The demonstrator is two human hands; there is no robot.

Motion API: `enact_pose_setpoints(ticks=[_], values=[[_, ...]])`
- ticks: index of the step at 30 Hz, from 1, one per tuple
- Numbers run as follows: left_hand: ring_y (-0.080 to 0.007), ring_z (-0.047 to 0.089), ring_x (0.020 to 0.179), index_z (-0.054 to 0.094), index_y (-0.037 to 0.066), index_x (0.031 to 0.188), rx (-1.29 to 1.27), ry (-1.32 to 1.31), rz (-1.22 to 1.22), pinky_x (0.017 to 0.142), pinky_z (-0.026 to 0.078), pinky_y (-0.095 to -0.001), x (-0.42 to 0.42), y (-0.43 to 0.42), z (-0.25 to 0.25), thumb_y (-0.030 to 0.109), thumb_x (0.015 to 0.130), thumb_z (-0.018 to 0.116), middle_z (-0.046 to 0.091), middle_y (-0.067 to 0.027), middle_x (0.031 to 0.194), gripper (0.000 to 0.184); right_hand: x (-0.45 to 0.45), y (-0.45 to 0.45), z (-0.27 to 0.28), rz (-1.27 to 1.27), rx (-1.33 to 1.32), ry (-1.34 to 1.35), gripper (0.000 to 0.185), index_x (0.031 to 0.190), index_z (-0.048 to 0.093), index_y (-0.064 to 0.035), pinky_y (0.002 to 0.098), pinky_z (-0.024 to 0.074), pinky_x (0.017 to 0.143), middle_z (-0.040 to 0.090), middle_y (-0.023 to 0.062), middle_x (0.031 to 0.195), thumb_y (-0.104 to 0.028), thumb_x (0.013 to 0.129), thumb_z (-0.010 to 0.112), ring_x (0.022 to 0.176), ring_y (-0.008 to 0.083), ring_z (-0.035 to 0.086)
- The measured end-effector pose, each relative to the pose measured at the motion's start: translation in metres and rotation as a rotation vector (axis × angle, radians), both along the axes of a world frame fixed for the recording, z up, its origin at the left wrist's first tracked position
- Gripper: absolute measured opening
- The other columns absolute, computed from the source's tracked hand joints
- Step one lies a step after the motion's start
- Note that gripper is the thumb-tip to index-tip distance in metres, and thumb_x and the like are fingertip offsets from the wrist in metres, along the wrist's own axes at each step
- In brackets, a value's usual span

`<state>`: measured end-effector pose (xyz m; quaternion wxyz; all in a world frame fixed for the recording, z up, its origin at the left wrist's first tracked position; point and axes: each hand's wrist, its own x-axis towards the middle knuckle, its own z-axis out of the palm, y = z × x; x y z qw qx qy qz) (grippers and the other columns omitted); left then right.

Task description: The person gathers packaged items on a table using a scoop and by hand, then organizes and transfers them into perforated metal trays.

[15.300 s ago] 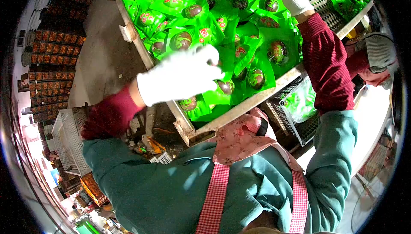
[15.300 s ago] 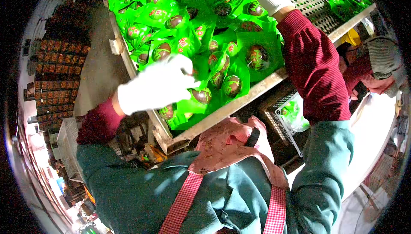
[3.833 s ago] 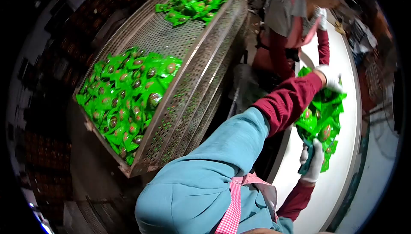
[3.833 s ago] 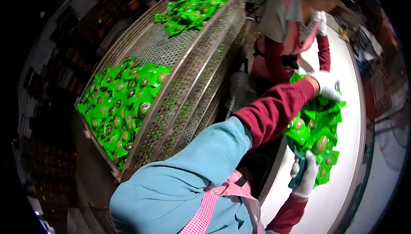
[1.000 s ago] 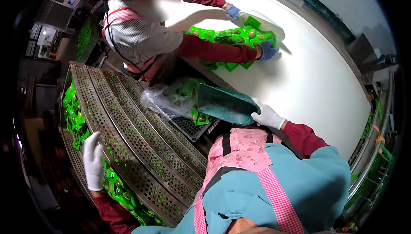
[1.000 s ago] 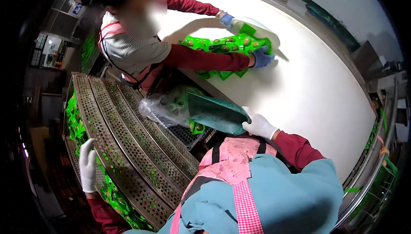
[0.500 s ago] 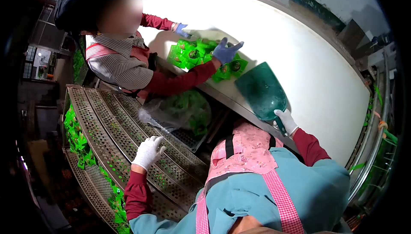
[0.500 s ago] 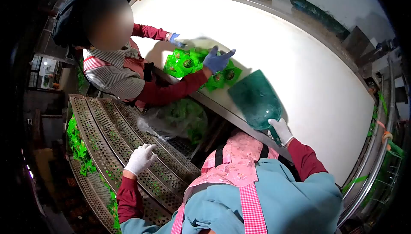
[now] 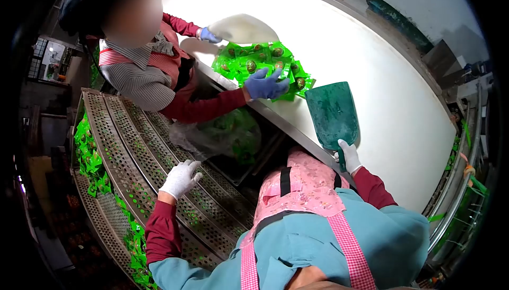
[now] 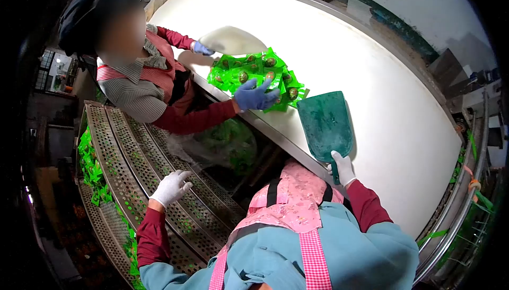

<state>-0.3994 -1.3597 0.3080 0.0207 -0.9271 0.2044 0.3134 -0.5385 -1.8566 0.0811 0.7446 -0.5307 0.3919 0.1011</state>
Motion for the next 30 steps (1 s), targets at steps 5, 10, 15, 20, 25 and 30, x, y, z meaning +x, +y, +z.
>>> enact_pose_setpoints(ticks=[5,10,15,20,25,30], values=[[-0.0371,0.056,0.103,0.055,0.006,0.122,-0.052,-0.012,-0.016,0.088,0.047,-0.0457,0.001,0.003,-0.002,0.031,0.089,0.057,0.059,-0.0182,0.109,0.041,0.002,0.002,-0.005,-0.046,-0.011,0.003,0.034,0.094,0.058,-0.0019,0.0264,0.0457,0.043,0.059,0.0074,0.069,-0.035,0.090,0.060,0.049,0.0123,0.055],[-0.0389,0.057,0.100,0.056,0.007,0.121,-0.053,0.000,-0.002,0.086,0.047,-0.0462,0.000,0.002,0.001,0.029,0.089,0.057,0.059,-0.0196,0.107,0.040,0.001,0.011,-0.005,-0.153,0.020,0.012,0.032,0.093,0.057,-0.0021,0.0268,0.0455,0.042,0.059,0.0077,0.068,-0.033,0.090,0.059,0.048,0.0128,0.055],[-0.0396,0.058,0.100,0.057,0.007,0.120,-0.100,-0.046,-0.054,0.086,0.048,-0.0465,-0.002,0.006,-0.008,0.030,0.087,0.059,0.060,-0.0204,0.108,0.040,0.003,0.011,-0.011,-0.199,0.037,-0.021,0.028,0.091,0.057,0.0008,0.0292,0.0455,0.039,0.059,0.0103,0.066,-0.027,0.092,0.056,0.044,0.0154,0.053],[-0.0369,0.059,0.101,0.058,0.007,0.120,-0.075,-0.051,-0.056,0.087,0.049,-0.0463,-0.005,0.005,-0.006,0.033,0.088,0.058,0.061,-0.0193,0.111,0.041,0.001,0.011,-0.016,-0.199,0.037,-0.022,0.028,0.091,0.055,0.0015,0.0304,0.0449,0.038,0.059,0.0111,0.066,-0.027,0.091,0.056,0.044,0.0165,0.054],[-0.0362,0.060,0.101,0.058,0.008,0.120,-0.036,-0.051,-0.069,0.086,0.049,-0.0457,-0.006,-0.001,0.000,0.035,0.088,0.057,0.060,-0.0188,0.113,0.042,0.002,0.010,-0.015,-0.179,0.006,0.001,0.028,0.095,0.056,0.0009,0.0297,0.0463,0.039,0.060,0.0113,0.068,-0.027,0.091,0.056,0.045,0.0168,0.056],[-0.0362,0.060,0.100,0.058,0.009,0.119,-0.061,-0.081,-0.080,0.085,0.050,-0.0463,-0.007,0.004,-0.008,0.036,0.088,0.058,0.059,-0.0184,0.116,0.041,0.000,0.010,-0.018,-0.145,0.012,-0.031,0.028,0.095,0.056,0.0008,0.0294,0.0465,0.039,0.060,0.0109,0.068,-0.027,0.091,0.057,0.045,0.0163,0.055]])
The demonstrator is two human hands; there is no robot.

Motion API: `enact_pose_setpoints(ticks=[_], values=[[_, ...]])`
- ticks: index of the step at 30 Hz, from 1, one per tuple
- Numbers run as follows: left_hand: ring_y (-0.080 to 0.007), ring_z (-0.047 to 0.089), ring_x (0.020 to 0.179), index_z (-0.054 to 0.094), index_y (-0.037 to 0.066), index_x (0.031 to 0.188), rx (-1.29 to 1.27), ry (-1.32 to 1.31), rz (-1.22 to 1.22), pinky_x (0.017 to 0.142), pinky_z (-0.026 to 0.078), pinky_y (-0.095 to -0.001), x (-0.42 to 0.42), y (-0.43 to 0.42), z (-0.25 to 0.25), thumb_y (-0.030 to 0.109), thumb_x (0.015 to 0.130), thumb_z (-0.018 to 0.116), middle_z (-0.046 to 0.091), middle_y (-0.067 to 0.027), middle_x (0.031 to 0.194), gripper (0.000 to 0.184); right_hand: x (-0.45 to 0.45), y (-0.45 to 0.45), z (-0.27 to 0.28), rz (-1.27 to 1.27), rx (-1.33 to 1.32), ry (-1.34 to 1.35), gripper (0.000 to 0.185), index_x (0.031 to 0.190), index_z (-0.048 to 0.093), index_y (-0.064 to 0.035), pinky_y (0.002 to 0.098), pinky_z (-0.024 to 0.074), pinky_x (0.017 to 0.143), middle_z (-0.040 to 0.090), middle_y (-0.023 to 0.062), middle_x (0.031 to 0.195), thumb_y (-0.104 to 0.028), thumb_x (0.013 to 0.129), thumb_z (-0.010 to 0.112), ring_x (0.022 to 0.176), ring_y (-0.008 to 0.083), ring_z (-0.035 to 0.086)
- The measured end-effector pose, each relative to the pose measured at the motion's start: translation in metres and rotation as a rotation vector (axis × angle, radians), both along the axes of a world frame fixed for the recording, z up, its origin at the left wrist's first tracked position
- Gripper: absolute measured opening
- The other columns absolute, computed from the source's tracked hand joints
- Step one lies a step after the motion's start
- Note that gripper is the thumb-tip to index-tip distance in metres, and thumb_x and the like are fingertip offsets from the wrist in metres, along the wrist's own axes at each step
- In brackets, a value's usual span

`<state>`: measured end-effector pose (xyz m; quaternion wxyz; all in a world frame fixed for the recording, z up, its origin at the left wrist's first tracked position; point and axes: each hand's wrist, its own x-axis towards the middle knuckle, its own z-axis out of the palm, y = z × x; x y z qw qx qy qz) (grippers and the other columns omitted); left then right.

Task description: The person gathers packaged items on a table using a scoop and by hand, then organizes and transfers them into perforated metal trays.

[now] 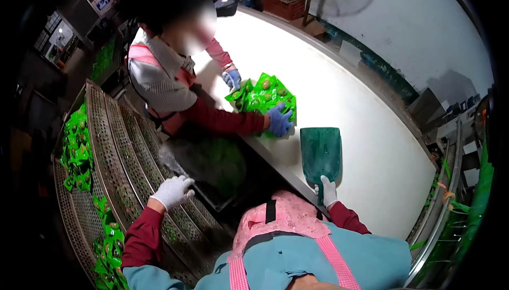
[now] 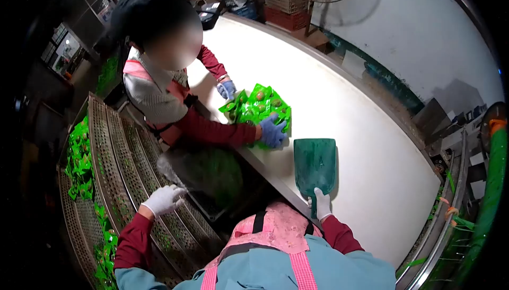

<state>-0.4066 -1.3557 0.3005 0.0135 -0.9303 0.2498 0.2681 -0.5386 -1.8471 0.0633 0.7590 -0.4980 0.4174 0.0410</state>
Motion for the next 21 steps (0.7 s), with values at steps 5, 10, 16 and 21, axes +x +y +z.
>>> enact_pose_setpoints(ticks=[5,10,16,21], values=[[-0.0353,0.060,0.101,0.057,0.008,0.120,0.005,0.011,0.014,0.087,0.049,-0.0453,-0.001,-0.003,0.004,0.035,0.088,0.058,0.060,-0.0179,0.114,0.043,0.002,0.005,0.008,-0.022,-0.019,-0.009,0.033,0.091,0.057,-0.0007,0.0274,0.0452,0.041,0.059,0.0087,0.067,-0.033,0.089,0.060,0.046,0.0140,0.054],[-0.0354,0.059,0.102,0.057,0.007,0.121,0.011,0.027,0.032,0.087,0.049,-0.0449,-0.003,-0.007,0.006,0.033,0.088,0.058,0.060,-0.0181,0.112,0.042,0.002,-0.001,0.011,0.044,0.015,-0.078,0.033,0.093,0.057,0.0009,0.0288,0.0475,0.043,0.060,0.0106,0.071,-0.032,0.089,0.060,0.049,0.0152,0.057],[-0.0371,0.059,0.099,0.057,0.007,0.121,-0.077,0.028,0.035,0.085,0.048,-0.0452,-0.007,-0.008,0.004,0.033,0.089,0.058,0.060,-0.0185,0.108,0.041,0.006,-0.007,0.041,0.118,0.182,0.004,0.032,0.089,0.058,0.0005,0.0276,0.0471,0.046,0.058,0.0068,0.067,-0.031,0.089,0.058,0.048,0.0141,0.054],[-0.0376,0.059,0.099,0.055,0.007,0.122,-0.060,0.071,0.053,0.086,0.048,-0.0453,-0.006,-0.012,0.004,0.033,0.089,0.058,0.059,-0.0185,0.110,0.042,0.009,-0.018,0.040,0.171,0.196,0.031,0.028,0.085,0.057,-0.0014,0.0255,0.0440,0.043,0.058,0.0061,0.068,-0.029,0.089,0.056,0.048,0.0121,0.052]])
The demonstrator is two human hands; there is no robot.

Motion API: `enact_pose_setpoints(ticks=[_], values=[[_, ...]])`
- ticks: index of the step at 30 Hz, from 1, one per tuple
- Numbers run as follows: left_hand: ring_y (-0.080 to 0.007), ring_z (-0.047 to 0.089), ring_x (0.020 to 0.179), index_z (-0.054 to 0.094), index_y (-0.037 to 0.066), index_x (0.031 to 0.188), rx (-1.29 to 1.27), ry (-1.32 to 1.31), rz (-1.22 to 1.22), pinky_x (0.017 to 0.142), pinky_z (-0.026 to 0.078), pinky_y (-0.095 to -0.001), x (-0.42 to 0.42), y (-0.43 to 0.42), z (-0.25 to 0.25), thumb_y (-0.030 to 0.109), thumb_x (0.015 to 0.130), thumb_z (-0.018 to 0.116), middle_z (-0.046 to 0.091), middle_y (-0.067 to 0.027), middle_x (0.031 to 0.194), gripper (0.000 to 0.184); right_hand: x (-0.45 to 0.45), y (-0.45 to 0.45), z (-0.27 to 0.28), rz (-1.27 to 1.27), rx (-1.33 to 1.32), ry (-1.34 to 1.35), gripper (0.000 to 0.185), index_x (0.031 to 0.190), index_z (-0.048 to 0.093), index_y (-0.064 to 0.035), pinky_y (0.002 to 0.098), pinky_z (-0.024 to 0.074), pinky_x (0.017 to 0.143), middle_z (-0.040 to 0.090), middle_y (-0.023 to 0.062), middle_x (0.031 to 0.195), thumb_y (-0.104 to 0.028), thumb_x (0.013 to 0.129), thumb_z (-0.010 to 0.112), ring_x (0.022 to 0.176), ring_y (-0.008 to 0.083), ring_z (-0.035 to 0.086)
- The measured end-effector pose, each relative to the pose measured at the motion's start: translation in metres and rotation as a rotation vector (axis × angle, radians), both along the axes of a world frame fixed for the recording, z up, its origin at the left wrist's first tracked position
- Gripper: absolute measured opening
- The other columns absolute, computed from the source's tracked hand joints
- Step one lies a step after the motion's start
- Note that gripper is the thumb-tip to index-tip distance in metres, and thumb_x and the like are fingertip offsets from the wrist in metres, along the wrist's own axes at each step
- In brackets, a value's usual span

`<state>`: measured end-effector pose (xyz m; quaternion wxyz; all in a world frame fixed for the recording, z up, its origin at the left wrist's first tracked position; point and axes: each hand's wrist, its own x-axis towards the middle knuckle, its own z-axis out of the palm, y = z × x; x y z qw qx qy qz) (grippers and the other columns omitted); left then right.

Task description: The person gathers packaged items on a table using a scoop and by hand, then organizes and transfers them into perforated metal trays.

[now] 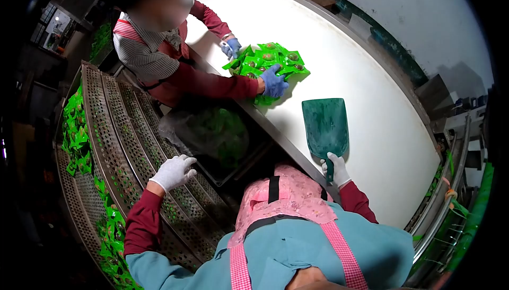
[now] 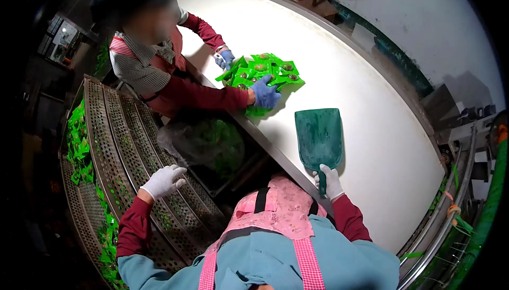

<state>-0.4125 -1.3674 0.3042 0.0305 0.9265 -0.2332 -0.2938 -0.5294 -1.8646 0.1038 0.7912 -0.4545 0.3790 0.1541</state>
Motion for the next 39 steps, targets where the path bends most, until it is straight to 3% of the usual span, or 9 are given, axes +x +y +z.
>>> enact_pose_setpoints(ticks=[10,15,17,20,24,28,32,35,39], values=[[-0.0378,0.057,0.106,0.054,0.007,0.124,0.028,0.120,0.079,0.091,0.047,-0.0443,0.000,0.013,-0.015,0.034,0.091,0.056,0.058,-0.0188,0.117,0.042,0.040,-0.018,0.014,0.023,-0.298,-0.087,0.021,0.096,0.053,-0.0043,0.0238,0.0422,0.039,0.059,0.0050,0.069,-0.025,0.092,0.054,0.047,0.0087,0.052],[-0.0369,0.055,0.110,0.053,0.007,0.125,0.027,0.168,0.115,0.093,0.045,-0.0429,0.000,0.025,-0.023,0.035,0.092,0.055,0.058,-0.0183,0.117,0.044,0.089,-0.050,0.027,0.046,-0.511,-0.083,0.018,0.087,0.053,-0.0094,0.0233,0.0394,0.035,0.056,0.0004,0.061,-0.027,0.092,0.056,0.042,0.0082,0.049],[-0.0364,0.055,0.111,0.053,0.006,0.126,0.045,0.187,0.152,0.093,0.045,-0.0422,0.001,0.020,-0.014,0.036,0.093,0.054,0.057,-0.0179,0.119,0.045,0.113,-0.072,0.041,0.089,-0.398,-0.061,0.019,0.093,0.050,-0.0093,0.0244,0.0425,0.037,0.054,0.0020,0.065,-0.028,0.092,0.056,0.047,0.0090,0.050],[-0.0349,0.054,0.112,0.052,0.006,0.128,0.025,0.197,0.189,0.094,0.045,-0.0410,0.001,0.024,-0.002,0.036,0.093,0.055,0.055,-0.0172,0.120,0.046,0.148,-0.112,0.079,0.321,-0.428,-0.103,0.025,0.102,0.052,-0.0064,0.0245,0.0451,0.039,0.058,0.0038,0.069,-0.029,0.091,0.055,0.048,0.0098,0.053],[-0.0359,0.053,0.115,0.051,0.002,0.128,-0.088,0.214,0.258,0.097,0.044,-0.0402,0.005,0.012,0.009,0.031,0.090,0.058,0.055,-0.0191,0.122,0.048,0.196,-0.155,0.090,0.563,-0.516,-0.047,0.027,0.094,0.055,-0.0020,0.0247,0.0482,0.040,0.061,0.0064,0.066,-0.029,0.093,0.053,0.046,0.0112,0.055],[-0.0356,0.052,0.116,0.051,0.001,0.127,-0.270,0.070,0.182,0.098,0.042,-0.0396,0.028,-0.045,-0.023,0.030,0.089,0.059,0.054,-0.0191,0.123,0.048,0.226,-0.156,0.078,0.605,-0.403,-0.071,0.026,0.100,0.053,-0.0013,0.0242,0.0480,0.040,0.060,0.0058,0.068,-0.027,0.094,0.053,0.048,0.0106,0.055],[-0.0367,0.049,0.118,0.049,0.001,0.127,-0.560,-0.121,0.002,0.101,0.039,-0.0399,0.086,-0.115,-0.118,0.028,0.088,0.060,0.052,-0.0211,0.126,0.049,0.224,-0.131,0.073,0.538,-0.319,-0.219,0.023,0.105,0.048,-0.0020,0.0230,0.0492,0.044,0.060,0.0061,0.074,-0.022,0.094,0.049,0.053,0.0093,0.056],[-0.0360,0.048,0.119,0.049,0.000,0.128,-0.610,-0.056,0.322,0.102,0.038,-0.0398,0.149,-0.187,-0.123,0.028,0.090,0.059,0.049,-0.0230,0.128,0.049,0.212,-0.130,0.065,0.504,-0.326,-0.212,0.021,0.103,0.047,-0.0020,0.0225,0.0485,0.044,0.060,0.0067,0.074,-0.021,0.094,0.047,0.052,0.0095,0.056],[-0.0367,0.045,0.124,0.046,-0.001,0.132,-0.759,-0.227,0.358,0.106,0.036,-0.0391,0.248,-0.227,-0.171,0.033,0.090,0.059,0.048,-0.0239,0.131,0.055,0.207,-0.129,0.077,0.548,-0.414,-0.191,0.022,0.104,0.046,-0.0017,0.0233,0.0463,0.042,0.059,0.0069,0.073,-0.022,0.094,0.047,0.051,0.0100,0.055]])
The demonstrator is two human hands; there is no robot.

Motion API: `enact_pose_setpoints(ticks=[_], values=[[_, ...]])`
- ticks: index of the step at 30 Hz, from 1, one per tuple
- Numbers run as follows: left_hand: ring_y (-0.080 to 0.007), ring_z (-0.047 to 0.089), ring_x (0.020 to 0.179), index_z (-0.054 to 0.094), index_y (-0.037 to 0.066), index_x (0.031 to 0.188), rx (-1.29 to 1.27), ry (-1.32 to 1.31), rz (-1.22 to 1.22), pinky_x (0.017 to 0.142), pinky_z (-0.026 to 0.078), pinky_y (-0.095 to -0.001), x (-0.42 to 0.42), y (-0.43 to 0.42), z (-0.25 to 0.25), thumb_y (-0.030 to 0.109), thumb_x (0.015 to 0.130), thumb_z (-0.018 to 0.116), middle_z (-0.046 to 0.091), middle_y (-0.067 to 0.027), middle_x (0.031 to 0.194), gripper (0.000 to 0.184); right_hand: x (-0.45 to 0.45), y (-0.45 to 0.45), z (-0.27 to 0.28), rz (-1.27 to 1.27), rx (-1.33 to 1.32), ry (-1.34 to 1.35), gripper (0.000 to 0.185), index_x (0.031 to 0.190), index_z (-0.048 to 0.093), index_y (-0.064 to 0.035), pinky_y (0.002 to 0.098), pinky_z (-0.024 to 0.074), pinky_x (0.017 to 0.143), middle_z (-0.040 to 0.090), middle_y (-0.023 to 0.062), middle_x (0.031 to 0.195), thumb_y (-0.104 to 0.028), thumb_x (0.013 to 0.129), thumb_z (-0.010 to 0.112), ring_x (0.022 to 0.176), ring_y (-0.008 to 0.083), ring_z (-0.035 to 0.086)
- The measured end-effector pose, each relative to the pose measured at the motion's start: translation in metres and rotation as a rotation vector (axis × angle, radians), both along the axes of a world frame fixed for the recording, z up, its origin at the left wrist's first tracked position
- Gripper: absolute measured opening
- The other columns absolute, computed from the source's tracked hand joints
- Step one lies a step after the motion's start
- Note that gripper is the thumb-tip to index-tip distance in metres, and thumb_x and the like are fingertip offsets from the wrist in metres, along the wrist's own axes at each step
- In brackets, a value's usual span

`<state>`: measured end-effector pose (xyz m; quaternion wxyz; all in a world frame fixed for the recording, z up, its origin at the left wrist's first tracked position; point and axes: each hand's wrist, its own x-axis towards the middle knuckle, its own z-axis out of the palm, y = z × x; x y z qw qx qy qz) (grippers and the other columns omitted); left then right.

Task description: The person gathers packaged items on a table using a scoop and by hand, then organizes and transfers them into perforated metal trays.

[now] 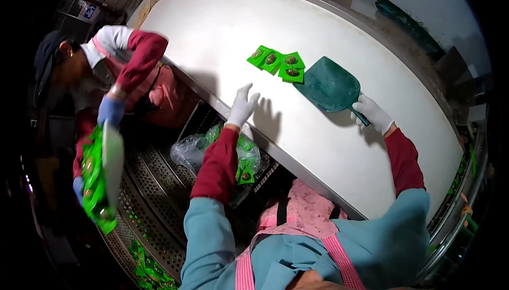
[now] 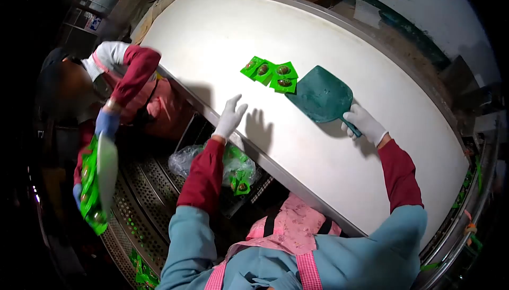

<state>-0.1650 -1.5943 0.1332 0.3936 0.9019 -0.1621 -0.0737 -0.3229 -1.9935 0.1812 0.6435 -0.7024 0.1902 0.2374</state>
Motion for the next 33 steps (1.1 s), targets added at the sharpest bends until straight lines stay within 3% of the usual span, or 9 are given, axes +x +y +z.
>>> enact_pose_setpoints(ticks=[7,10,12,16,21,24,26,31,33], values=[[-0.0391,0.043,0.127,0.039,0.000,0.140,-0.200,0.131,0.325,0.107,0.034,-0.0408,0.140,-0.063,-0.052,0.051,0.083,0.062,0.038,-0.0283,0.140,0.080,-0.021,0.012,0.003,-0.081,0.018,0.080,0.031,0.111,0.040,0.0017,0.0263,0.0445,0.041,0.056,0.0077,0.070,-0.022,0.092,0.047,0.046,0.0111,0.051],[-0.0407,0.036,0.131,0.043,0.009,0.141,0.224,0.091,0.300,0.107,0.034,-0.0456,0.158,-0.102,-0.056,0.062,0.077,0.062,0.037,-0.0244,0.142,0.084,-0.016,0.016,0.003,-0.082,0.094,0.099,0.029,0.106,0.040,0.0010,0.0266,0.0427,0.040,0.055,0.0081,0.072,-0.023,0.092,0.047,0.046,0.0108,0.049],[-0.0334,0.034,0.134,0.055,0.015,0.131,0.485,0.028,0.117,0.106,0.034,-0.0474,0.145,-0.143,-0.050,0.057,0.078,0.064,0.041,-0.0217,0.140,0.069,-0.003,0.021,-0.003,-0.076,0.059,0.101,0.028,0.105,0.040,0.0006,0.0266,0.0423,0.040,0.055,0.0079,0.072,-0.023,0.092,0.047,0.046,0.0107,0.049],[-0.0421,0.033,0.129,0.067,0.023,0.114,0.450,-0.018,-0.221,0.099,0.038,-0.0533,0.083,-0.191,-0.054,0.059,0.076,0.061,0.044,-0.0106,0.139,0.052,0.017,0.027,-0.015,-0.040,0.067,0.073,0.026,0.101,0.040,-0.0001,0.0260,0.0413,0.039,0.055,0.0076,0.072,-0.024,0.093,0.047,0.046,0.0105,0.048],[-0.0484,0.029,0.131,0.061,0.022,0.121,0.481,-0.122,-0.446,0.100,0.033,-0.0616,-0.017,-0.201,-0.054,0.047,0.083,0.058,0.042,-0.0097,0.141,0.046,0.002,0.053,-0.049,-0.073,0.040,0.106,0.022,0.099,0.040,-0.0030,0.0250,0.0382,0.038,0.054,0.0053,0.070,-0.023,0.094,0.046,0.046,0.0094,0.047],[-0.0399,0.027,0.137,0.052,0.018,0.131,0.170,-0.017,-0.314,0.103,0.024,-0.0644,-0.039,-0.174,-0.041,0.039,0.085,0.059,0.038,-0.0101,0.146,0.051,-0.031,0.081,-0.073,-0.127,0.104,0.142,0.019,0.098,0.041,-0.0058,0.0249,0.0359,0.036,0.050,0.0021,0.066,-0.024,0.095,0.045,0.043,0.0081,0.044],[-0.0364,0.037,0.132,0.047,0.011,0.134,0.156,-0.218,-0.181,0.103,0.030,-0.0588,-0.057,-0.137,-0.015,0.030,0.087,0.060,0.040,-0.0135,0.143,0.052,-0.045,0.096,-0.071,-0.292,0.125,0.129,0.017,0.096,0.042,-0.0084,0.0248,0.0333,0.034,0.046,-0.0006,0.062,-0.025,0.096,0.046,0.041,0.0066,0.040],[-0.0357,0.052,0.113,0.054,0.004,0.120,-0.424,0.031,0.183,0.099,0.042,-0.0422,-0.138,-0.022,-0.065,0.008,0.085,0.060,0.056,-0.0180,0.114,0.036,-0.055,0.115,-0.046,-0.349,0.192,0.042,0.020,0.084,0.039,-0.0158,0.0211,0.0224,0.030,0.036,-0.0068,0.055,-0.027,0.096,0.050,0.036,0.0042,0.031],[-0.0330,0.053,0.111,0.053,0.004,0.117,-0.361,-0.063,0.179,0.103,0.040,-0.0405,-0.174,0.022,-0.061,0.006,0.086,0.059,0.057,-0.0149,0.110,0.031,-0.050,0.112,-0.041,-0.177,0.099,-0.045,0.015,0.104,0.048,-0.0115,0.0215,0.0227,0.030,0.040,-0.0045,0.056,-0.024,0.096,0.049,0.037,0.0041,0.032]])
